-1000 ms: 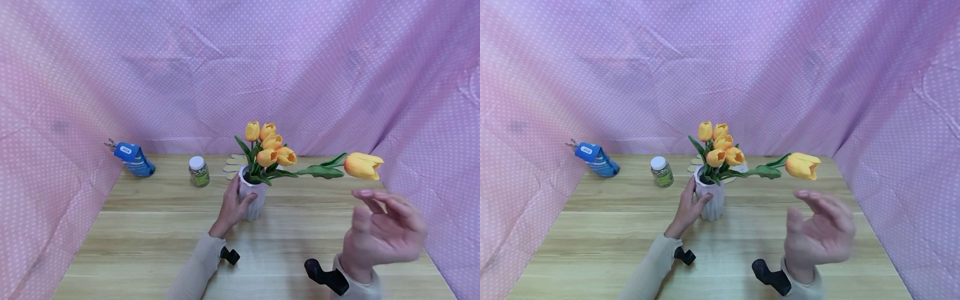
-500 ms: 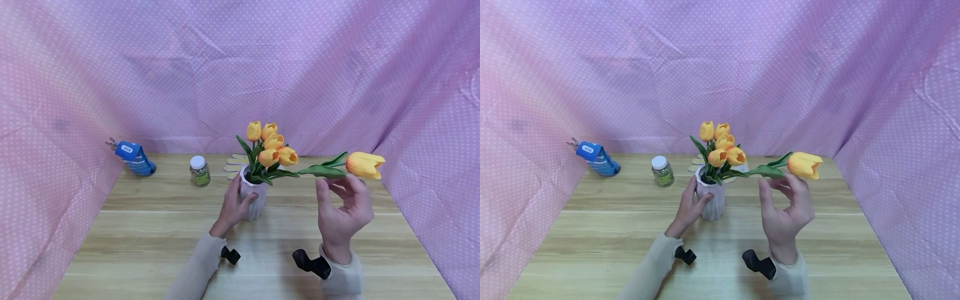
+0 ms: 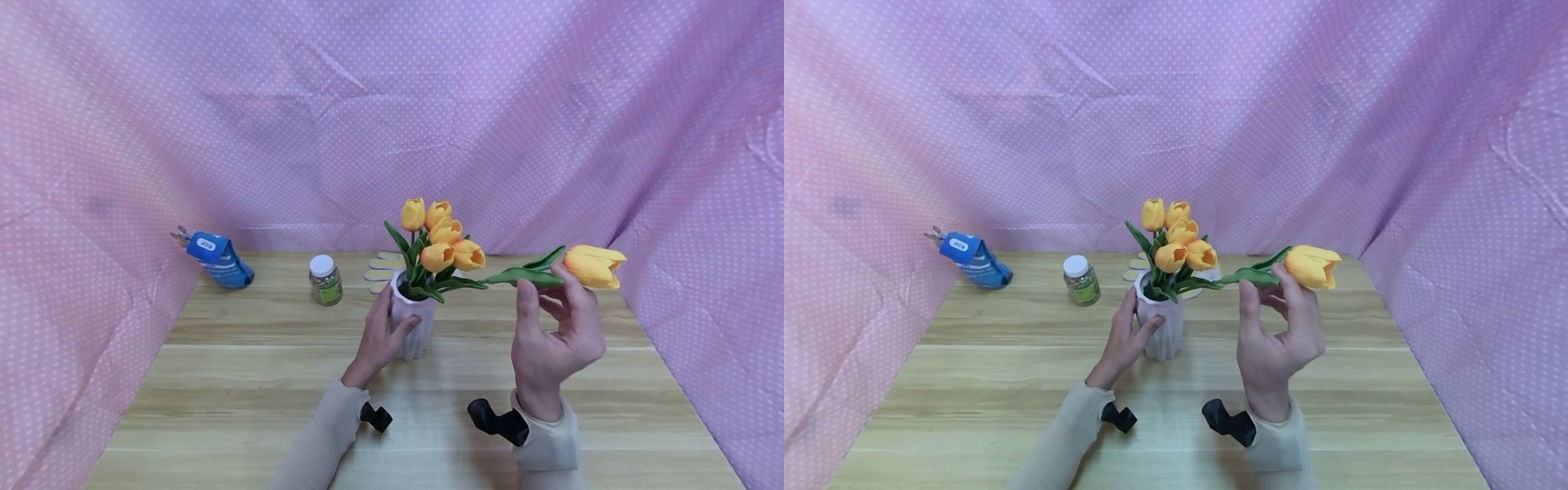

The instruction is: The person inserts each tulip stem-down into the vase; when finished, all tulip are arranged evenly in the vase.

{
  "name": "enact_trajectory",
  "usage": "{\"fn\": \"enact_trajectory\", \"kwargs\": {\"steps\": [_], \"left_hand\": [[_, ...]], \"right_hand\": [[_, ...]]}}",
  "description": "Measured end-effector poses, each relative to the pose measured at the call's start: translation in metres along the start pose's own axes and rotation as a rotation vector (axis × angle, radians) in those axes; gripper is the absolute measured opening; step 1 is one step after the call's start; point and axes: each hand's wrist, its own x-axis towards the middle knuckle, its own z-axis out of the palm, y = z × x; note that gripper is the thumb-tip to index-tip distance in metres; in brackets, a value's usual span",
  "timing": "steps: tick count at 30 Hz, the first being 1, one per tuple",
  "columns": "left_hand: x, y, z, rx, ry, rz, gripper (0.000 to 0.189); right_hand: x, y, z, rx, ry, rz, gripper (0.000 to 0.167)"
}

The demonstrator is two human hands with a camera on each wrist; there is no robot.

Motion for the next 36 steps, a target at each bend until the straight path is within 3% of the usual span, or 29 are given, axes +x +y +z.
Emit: {"fn": "enact_trajectory", "kwargs": {"steps": [10, 14, 24, 36], "left_hand": [[0.0, 0.001, -0.001, -0.01, -0.009, -0.008, 0.079], [0.001, 0.001, -0.001, -0.014, -0.006, -0.001, 0.078], [0.0, 0.001, -0.001, -0.018, -0.005, 0.0, 0.081], [0.0, 0.0, 0.0, -0.011, -0.001, 0.018, 0.08]], "right_hand": [[0.002, 0.002, 0.003, -0.021, 0.013, 0.006, 0.034], [0.003, 0.006, 0.003, 0.049, -0.015, 0.024, 0.03], [0.001, 0.016, -0.003, 0.366, -0.09, 0.156, 0.018], [-0.007, 0.029, -0.003, 0.405, -0.173, 0.29, 0.015]]}}
